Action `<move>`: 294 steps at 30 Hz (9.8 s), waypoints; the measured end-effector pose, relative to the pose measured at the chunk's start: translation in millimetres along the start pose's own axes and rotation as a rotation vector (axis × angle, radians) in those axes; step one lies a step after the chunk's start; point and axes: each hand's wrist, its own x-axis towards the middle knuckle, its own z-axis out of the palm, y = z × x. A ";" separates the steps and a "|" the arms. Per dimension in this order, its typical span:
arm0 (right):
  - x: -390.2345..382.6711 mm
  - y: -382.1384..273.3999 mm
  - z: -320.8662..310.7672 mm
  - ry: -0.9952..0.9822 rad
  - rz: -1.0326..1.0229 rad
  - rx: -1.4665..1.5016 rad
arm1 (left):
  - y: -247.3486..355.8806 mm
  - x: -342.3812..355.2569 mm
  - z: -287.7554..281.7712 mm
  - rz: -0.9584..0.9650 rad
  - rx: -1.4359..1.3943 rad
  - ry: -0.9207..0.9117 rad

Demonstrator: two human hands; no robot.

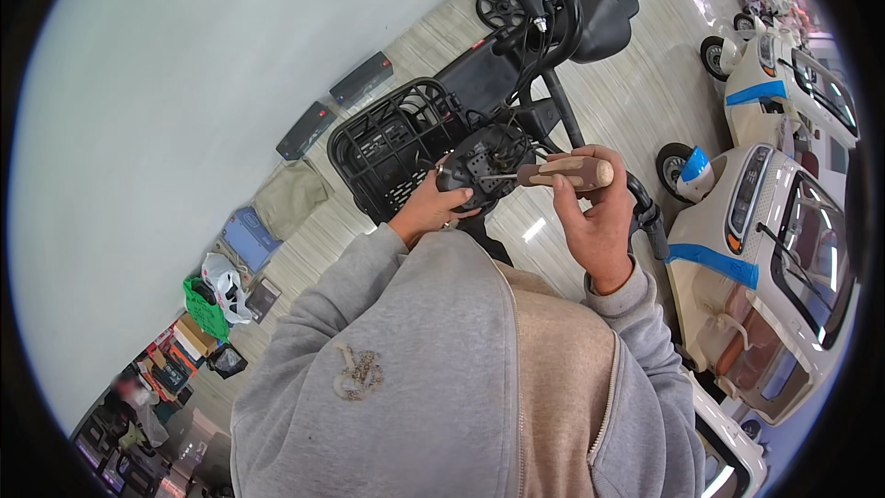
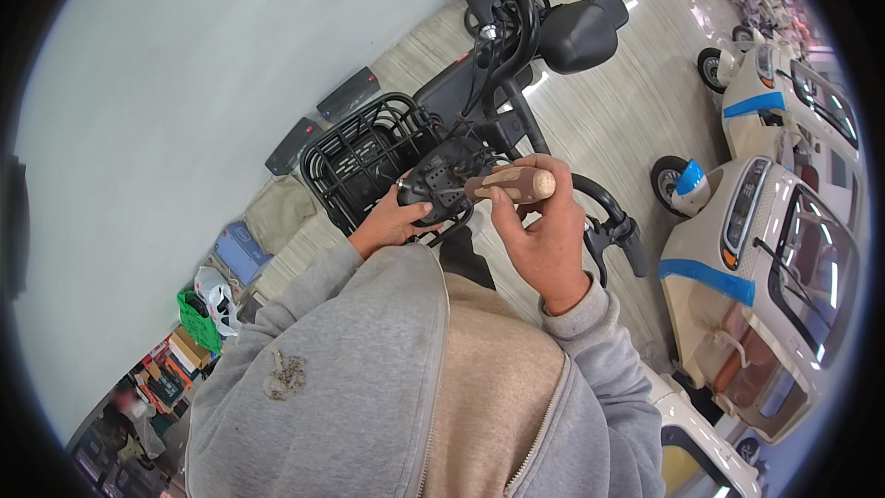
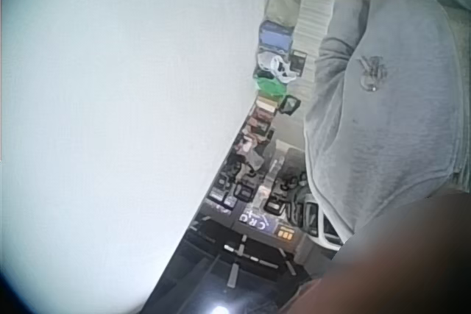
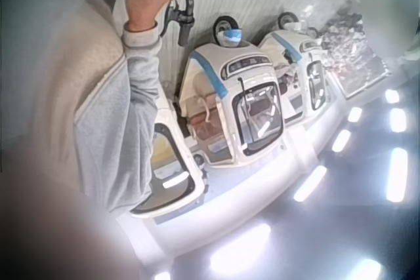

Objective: The person removes the front cover of an electric scooter, disconnects wiring, and uses a screwdriver to adjust components on the handlebar assembly. They then walk to a shelf, retrieve a small circular part, and inspect it with the screwdriver.

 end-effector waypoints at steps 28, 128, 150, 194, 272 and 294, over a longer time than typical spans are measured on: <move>37.6 -48.8 -6.8 -0.224 -0.068 -0.661 | 0.3 0.8 -3.8 0.024 0.020 -0.024; 61.3 -44.6 -14.6 -0.344 -0.386 -0.414 | 21.3 6.0 -8.3 -0.100 0.060 -0.138; 58.4 -43.3 -13.5 -0.342 -0.251 -0.503 | 50.1 -15.1 23.9 1.129 1.595 0.082; 44.8 -50.2 -35.8 -0.297 -0.175 -0.143 | 62.2 -4.0 31.8 0.877 1.657 -0.023; -23.9 62.3 42.0 -0.274 -0.047 -0.762 | 57.5 7.8 22.2 0.327 1.035 -0.183; -10.5 71.2 36.8 -0.380 -0.175 -0.889 | 53.8 1.6 30.7 0.338 1.034 -0.134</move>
